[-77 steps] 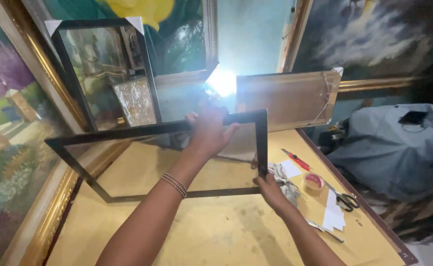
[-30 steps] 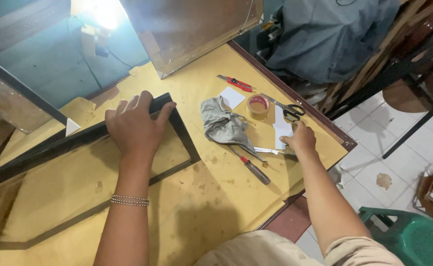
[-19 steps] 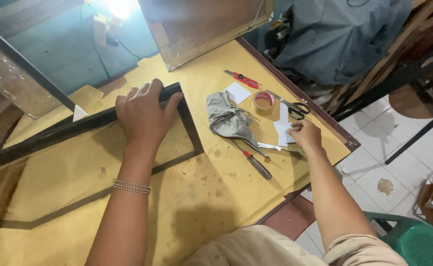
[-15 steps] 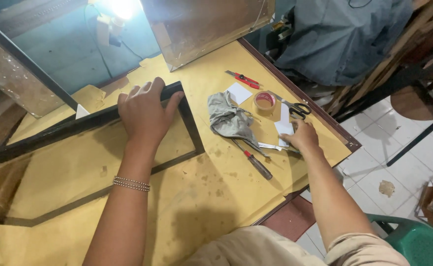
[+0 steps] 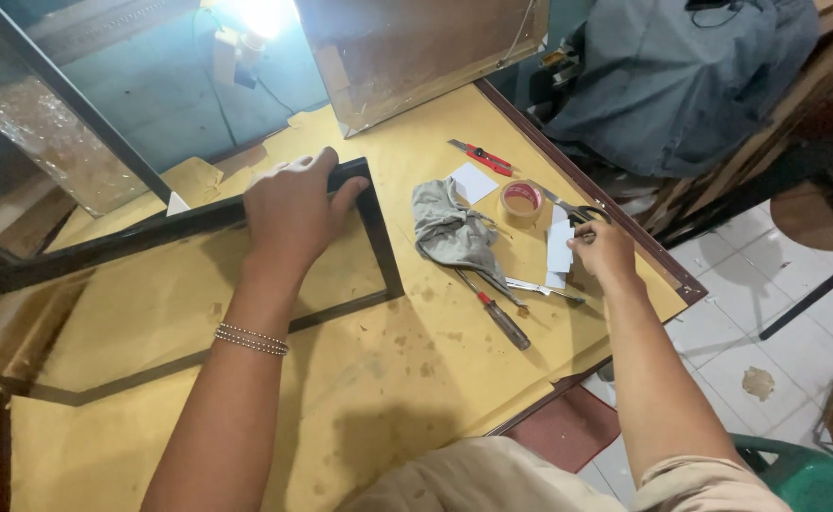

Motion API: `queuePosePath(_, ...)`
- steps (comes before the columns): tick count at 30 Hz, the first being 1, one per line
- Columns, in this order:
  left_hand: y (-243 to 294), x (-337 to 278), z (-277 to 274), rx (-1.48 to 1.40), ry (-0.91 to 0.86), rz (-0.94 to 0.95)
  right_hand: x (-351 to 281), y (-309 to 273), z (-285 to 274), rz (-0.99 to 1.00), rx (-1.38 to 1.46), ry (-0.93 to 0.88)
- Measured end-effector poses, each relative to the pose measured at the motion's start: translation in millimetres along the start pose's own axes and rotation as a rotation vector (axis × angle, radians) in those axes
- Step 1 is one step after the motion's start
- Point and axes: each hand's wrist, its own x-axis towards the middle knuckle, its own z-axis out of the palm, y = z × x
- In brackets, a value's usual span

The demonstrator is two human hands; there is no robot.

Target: Attaching protective foam or cardboard corners to a picture frame and securing them with tape.

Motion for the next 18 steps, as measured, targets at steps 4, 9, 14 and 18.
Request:
queuePosePath(4,-7.9,8.0,-12.0,-0.002,-0.051,0.098,8.7,-14.7,-10.7,0.037,0.027,0.045)
queuePosePath(9,-5.7,9.0,-13.0,-0.177,-0.178,0.000,-19.8,-95.7,-53.8,0.056,0.596,0.061)
queuePosePath(14,-13.3,11.4,-19.9,-0.328,-0.260,-0.020,-74.0,-189.8,-83.2,-0.266,1.036,-0.096)
queuePosePath(18,-11.5,10.4,-33.4,-0.613,-0.274,-0.071,-86.7,-234.2,-71.0,-0.523,1.098,-0.135)
